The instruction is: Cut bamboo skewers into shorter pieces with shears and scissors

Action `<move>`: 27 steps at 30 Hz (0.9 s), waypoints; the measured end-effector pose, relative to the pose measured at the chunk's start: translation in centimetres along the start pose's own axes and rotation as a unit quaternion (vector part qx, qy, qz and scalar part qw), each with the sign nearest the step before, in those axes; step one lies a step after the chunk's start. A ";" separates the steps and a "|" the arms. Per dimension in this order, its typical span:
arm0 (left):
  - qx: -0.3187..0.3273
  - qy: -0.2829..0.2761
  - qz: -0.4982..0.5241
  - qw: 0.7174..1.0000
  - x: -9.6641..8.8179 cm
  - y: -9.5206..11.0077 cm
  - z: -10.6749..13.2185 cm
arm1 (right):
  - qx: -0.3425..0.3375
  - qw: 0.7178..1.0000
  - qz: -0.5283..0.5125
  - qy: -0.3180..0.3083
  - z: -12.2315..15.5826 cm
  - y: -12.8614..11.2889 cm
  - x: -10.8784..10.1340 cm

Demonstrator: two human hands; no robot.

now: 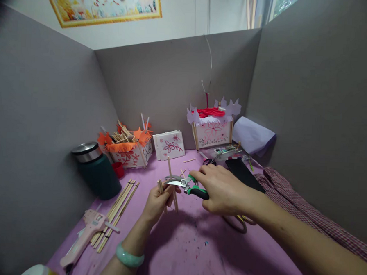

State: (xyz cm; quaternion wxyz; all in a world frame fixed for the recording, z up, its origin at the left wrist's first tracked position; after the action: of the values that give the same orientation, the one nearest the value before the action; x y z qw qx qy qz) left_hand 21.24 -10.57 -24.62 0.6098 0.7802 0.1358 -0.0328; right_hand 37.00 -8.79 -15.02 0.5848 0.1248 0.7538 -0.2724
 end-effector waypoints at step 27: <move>0.009 -0.005 0.006 1.000 0.2 0.0 0.1 | -0.008 1.000 0.023 0.007 0.1 -1.1 -0.4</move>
State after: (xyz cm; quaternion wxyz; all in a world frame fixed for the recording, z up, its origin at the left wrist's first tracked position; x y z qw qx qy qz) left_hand 21.44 -10.65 -24.67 0.6035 0.7863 0.1277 -0.0336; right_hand 36.62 -9.67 -14.35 0.5867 0.1392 0.7570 -0.2517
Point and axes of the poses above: each hand's wrist, its own z-axis away from the middle knuckle, its own x-axis out of the palm, y = z × x, the point moved 7 cm from there along -z, towards the middle knuckle, and after that the axes turned 13 degrees about -z, right-handed, at the moved point
